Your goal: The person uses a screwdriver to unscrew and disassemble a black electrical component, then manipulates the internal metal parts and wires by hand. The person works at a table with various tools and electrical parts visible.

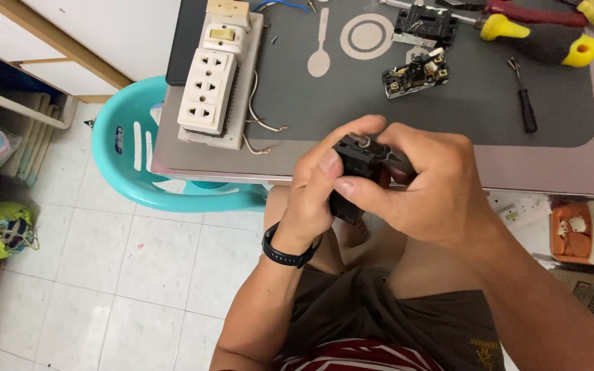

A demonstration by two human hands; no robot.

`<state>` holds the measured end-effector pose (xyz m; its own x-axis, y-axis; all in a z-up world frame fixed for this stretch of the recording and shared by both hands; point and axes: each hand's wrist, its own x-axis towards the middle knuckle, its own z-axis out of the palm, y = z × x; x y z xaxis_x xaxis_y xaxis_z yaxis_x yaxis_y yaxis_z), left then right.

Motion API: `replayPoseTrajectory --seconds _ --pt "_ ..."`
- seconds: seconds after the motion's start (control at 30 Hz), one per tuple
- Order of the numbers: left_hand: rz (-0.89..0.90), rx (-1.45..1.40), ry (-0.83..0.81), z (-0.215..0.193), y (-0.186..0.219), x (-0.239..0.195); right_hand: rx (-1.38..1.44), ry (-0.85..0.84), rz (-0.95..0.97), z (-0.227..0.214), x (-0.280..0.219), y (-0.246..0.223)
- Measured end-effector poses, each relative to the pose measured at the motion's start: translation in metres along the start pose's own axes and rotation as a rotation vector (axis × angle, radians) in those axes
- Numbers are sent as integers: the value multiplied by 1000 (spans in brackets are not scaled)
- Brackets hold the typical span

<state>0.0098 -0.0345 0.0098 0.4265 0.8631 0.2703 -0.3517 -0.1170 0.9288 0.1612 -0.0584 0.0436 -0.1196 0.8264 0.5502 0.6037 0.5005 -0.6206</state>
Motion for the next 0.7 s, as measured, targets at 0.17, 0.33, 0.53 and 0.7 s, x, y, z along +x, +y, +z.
replayPoseTrajectory --seconds 0.17,0.33,0.53,0.7 --pt "9 22 68 2 -12 1 95 -14 83 5 -3 13" --pt "-200 -698 2 -9 -25 12 317 -96 432 -10 1 15" --pt "-205 -1060 -300 -31 -30 10 237 -3 698 -27 -9 -2" --pt "-162 -1043 -385 -25 -33 10 84 98 539 -19 -26 33"
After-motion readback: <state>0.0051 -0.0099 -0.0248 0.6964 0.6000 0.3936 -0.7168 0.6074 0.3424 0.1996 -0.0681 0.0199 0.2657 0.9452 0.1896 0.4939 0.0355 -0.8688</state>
